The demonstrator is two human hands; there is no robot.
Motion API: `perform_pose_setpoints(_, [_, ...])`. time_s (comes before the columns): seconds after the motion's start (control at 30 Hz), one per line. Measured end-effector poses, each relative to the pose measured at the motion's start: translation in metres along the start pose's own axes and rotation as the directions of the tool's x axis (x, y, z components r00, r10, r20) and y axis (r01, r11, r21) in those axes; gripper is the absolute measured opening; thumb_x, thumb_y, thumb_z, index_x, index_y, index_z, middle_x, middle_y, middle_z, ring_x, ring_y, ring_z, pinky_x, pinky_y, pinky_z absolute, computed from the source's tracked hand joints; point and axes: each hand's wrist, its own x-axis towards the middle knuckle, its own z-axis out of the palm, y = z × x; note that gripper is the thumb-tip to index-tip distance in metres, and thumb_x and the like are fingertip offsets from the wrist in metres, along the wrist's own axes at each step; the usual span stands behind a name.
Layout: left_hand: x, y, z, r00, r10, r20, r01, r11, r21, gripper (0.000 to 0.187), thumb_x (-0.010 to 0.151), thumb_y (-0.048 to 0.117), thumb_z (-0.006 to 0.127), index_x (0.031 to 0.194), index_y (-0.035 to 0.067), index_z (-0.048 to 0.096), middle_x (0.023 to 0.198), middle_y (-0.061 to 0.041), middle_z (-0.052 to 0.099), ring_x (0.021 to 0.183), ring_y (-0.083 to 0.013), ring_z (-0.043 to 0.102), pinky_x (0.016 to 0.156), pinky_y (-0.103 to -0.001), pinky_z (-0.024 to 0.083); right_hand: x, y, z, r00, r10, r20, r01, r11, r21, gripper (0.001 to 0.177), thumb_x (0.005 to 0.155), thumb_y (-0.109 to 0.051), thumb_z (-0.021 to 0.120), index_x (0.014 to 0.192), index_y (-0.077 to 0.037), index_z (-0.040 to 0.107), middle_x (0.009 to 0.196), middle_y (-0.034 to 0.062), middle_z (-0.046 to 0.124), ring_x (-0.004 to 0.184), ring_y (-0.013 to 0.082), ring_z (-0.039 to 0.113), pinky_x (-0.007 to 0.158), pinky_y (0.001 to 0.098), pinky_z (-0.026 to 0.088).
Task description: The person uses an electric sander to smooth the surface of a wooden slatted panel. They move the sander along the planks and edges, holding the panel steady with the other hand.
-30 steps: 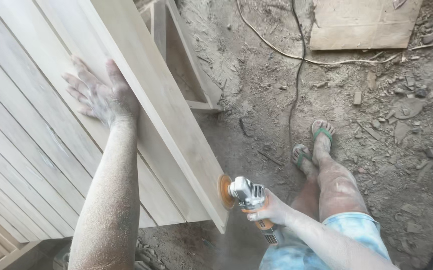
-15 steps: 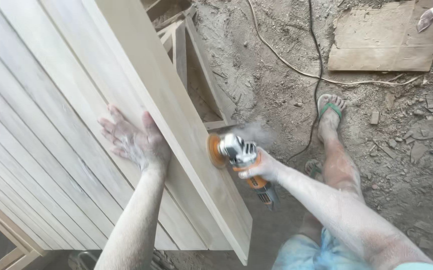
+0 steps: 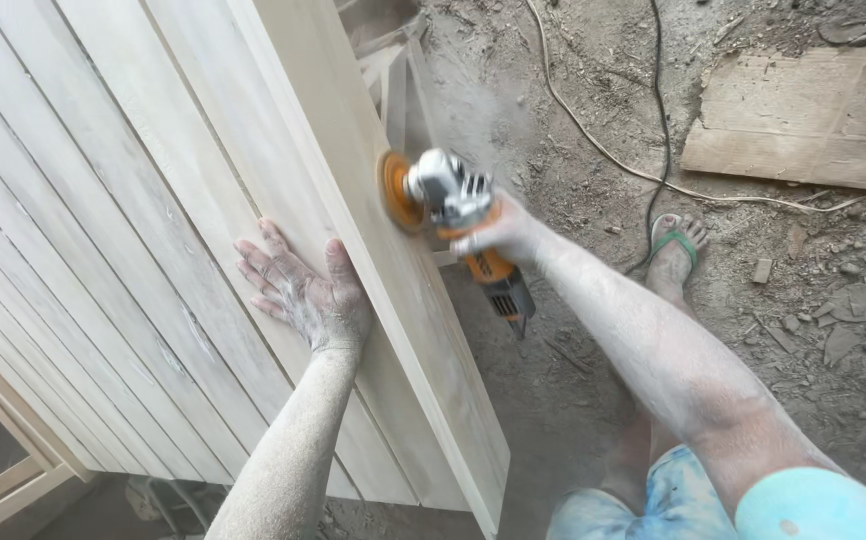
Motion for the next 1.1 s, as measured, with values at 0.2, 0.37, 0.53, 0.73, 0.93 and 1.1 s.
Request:
perform_pose_setpoints(0.2, [0.000,0.001,0.000,1.000,0.000,-0.022,-0.001,0.999,-0.038,0.095,0.098,0.078,0.035,0.168,0.023,0.004,0.175,-0.021,-0.006,0.161,-0.0420,-0.010,0.122,-0.070,-0.012,-0.094,0.092,0.019,1.000,0.026,-0.012,-0.027,0.998,-0.063,0.075,0.060,-0.009,0.084,0.129,-0.019,0.056,0.112,-0.0027,0.068,0.108,0.0122,0.069,0.103,0.0361,0.054])
perform_pose_setpoints(0.37, [-0.002,-0.004,0.005,0.998,0.016,-0.060,-0.018,0.999,-0.040,0.089,0.103,0.076,0.035,0.170,0.024,0.007,0.176,-0.022,-0.002,0.163,-0.0428,-0.005,0.126,-0.069,-0.007,-0.186,0.182,0.038,0.999,0.021,0.039,-0.025,0.995,0.094,0.063,0.067,-0.006,0.087,0.125,-0.010,0.062,0.111,0.0008,0.071,0.106,0.0119,0.069,0.100,0.0343,0.057])
perform_pose_setpoints(0.53, [-0.001,-0.003,0.006,0.994,0.033,-0.106,-0.034,0.999,-0.008,0.084,0.108,0.072,0.032,0.170,0.021,0.008,0.176,-0.024,0.000,0.164,-0.0432,-0.003,0.126,-0.070,-0.004,-0.254,0.235,0.049,0.986,0.169,0.000,-0.169,0.983,0.077,0.056,0.068,-0.004,0.085,0.120,-0.010,0.066,0.109,0.0041,0.074,0.102,0.0125,0.073,0.098,0.0338,0.059])
perform_pose_setpoints(0.73, [0.001,-0.006,0.006,0.985,0.101,-0.138,-0.101,0.995,0.009,0.078,0.112,0.067,0.030,0.171,0.018,0.011,0.178,-0.019,0.004,0.166,-0.0359,0.003,0.130,-0.065,0.002,-0.294,0.254,0.062,0.998,0.050,0.049,-0.048,0.997,-0.056,0.051,0.071,-0.002,0.085,0.119,-0.006,0.068,0.110,0.0062,0.075,0.104,0.0131,0.071,0.096,0.0334,0.058])
perform_pose_setpoints(0.93, [0.042,0.018,-0.017,0.882,0.471,0.007,-0.471,0.879,0.075,0.063,0.117,0.048,0.022,0.174,0.024,0.009,0.183,-0.004,0.004,0.169,-0.0296,-0.003,0.136,-0.058,-0.005,-0.243,0.209,0.060,0.972,0.123,0.199,-0.152,0.979,0.137,0.053,0.075,-0.002,0.081,0.126,-0.010,0.066,0.108,0.0013,0.071,0.096,0.0101,0.068,0.080,0.0328,0.060])
perform_pose_setpoints(1.1, [0.061,0.028,-0.015,0.919,0.393,-0.042,-0.389,0.918,0.076,0.064,0.116,0.051,0.025,0.172,0.026,0.008,0.181,-0.002,0.003,0.168,-0.0298,-0.002,0.134,-0.059,-0.007,-0.151,0.152,0.028,0.989,0.040,0.142,-0.045,0.998,0.034,0.058,0.070,-0.001,0.082,0.124,-0.011,0.064,0.110,-0.0007,0.072,0.099,0.0095,0.071,0.086,0.0316,0.063])
